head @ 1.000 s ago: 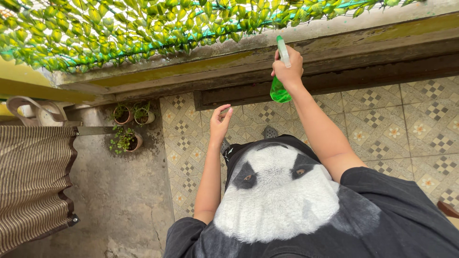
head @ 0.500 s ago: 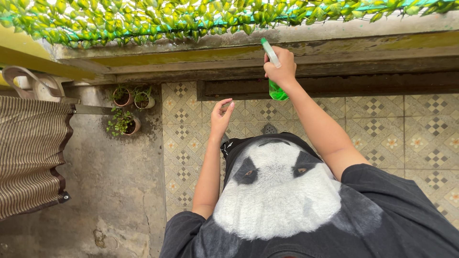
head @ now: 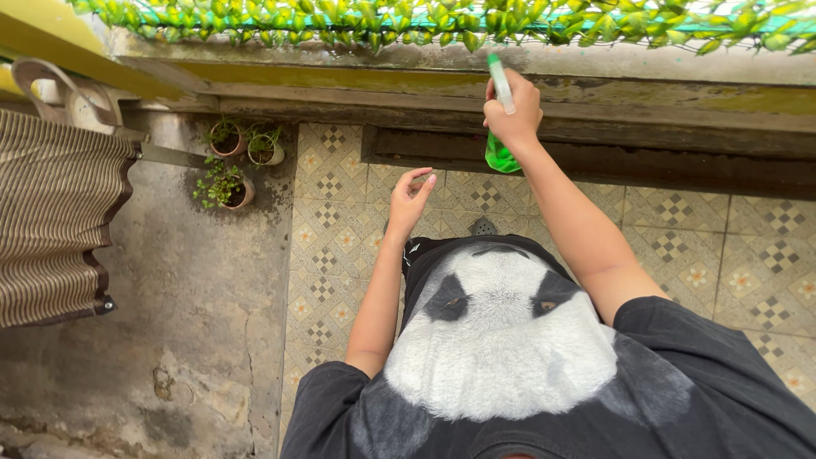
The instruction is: The person uses a green spray bottle to mist water onto a hanging artificial leaf canopy and several potted plants on a tiled balcony floor. The person moves along the canopy, spraying different sections and occasionally adjusting the spray direction.
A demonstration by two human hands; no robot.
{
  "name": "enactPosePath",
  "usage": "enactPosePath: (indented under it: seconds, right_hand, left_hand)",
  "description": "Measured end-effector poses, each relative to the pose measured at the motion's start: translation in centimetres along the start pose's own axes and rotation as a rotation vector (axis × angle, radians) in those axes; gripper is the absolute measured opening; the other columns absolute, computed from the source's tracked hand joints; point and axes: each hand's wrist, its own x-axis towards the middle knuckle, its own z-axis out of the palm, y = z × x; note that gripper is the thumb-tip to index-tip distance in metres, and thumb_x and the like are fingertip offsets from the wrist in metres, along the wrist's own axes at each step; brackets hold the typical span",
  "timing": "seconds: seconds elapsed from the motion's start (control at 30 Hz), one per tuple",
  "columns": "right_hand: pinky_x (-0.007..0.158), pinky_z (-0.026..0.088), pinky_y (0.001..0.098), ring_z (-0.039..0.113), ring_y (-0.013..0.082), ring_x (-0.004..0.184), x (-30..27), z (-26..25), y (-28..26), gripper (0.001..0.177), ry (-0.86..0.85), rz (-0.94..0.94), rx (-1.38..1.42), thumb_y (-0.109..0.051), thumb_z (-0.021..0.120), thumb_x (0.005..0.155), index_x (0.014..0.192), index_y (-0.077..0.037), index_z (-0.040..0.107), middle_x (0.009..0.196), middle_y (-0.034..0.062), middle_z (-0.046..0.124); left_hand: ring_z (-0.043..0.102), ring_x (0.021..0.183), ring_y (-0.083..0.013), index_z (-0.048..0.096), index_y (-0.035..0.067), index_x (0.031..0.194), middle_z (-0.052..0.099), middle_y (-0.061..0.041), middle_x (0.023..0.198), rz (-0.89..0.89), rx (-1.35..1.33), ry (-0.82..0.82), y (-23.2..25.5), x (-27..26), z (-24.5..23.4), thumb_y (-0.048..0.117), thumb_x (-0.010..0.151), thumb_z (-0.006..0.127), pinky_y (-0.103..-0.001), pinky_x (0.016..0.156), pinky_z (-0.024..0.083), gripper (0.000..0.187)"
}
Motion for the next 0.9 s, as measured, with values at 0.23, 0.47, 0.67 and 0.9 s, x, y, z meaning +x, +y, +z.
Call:
enactPosePath:
  seconds: [0.23,0.47,0.67,0.9]
  right_hand:
    - [0.061,0.052,0.0297,0.072,0.0169,0.058,-0.4,2.4,-1.1,0.018,-0.136,-0.220,-0.068,-0.006,0.057,0.072,0.086,-0.014,0.066,0.070,-0.0016,0.069]
    - [0.067,0.056,0.0318,0.074,0.0170,0.060,0.1,4.4,-0.2,0.014,-0.231,0.024,-0.183,-0.011,0.056,0.078,0.080,-0.018,0.068,0.067,-0.0017,0.070]
    - [0.063,0.054,0.0395,0.072,0.0262,0.067,-1.1,2.8,2.1,0.014,-0.103,-0.059,-0.168,-0.012,0.062,0.069,0.080,-0.018,0.069,0.074,0.0034,0.072]
    - [0.062,0.052,0.0414,0.071,0.0306,0.067,-4.3,-1.4,4.5,0.014,-0.022,0.033,-0.088,-0.016,0.059,0.066,0.079,-0.017,0.065,0.071,0.0075,0.070]
  left_hand:
    - [0.066,0.095,-0.0114,0.069,0.005,0.124,0.070,-0.005,0.115,-0.033,-0.029,0.049,0.1,-0.6,-1.0,0.028,0.095,0.075,-0.027,0.080,0.053,0.038]
    - [0.067,0.099,-0.0130,0.068,0.003,0.125,0.071,-0.006,0.118,-0.034,-0.052,0.068,-1.3,-0.7,-1.8,0.028,0.095,0.075,-0.028,0.083,0.055,0.039]
    - [0.058,0.085,-0.0137,0.072,0.002,0.126,0.073,-0.010,0.109,-0.113,0.009,0.022,-3.5,0.9,-1.1,0.027,0.098,0.075,-0.029,0.074,0.048,0.038]
    - [0.067,0.102,-0.0121,0.070,0.005,0.123,0.072,-0.003,0.113,-0.146,-0.052,-0.171,-2.1,4.1,2.4,0.030,0.096,0.072,-0.027,0.086,0.054,0.037]
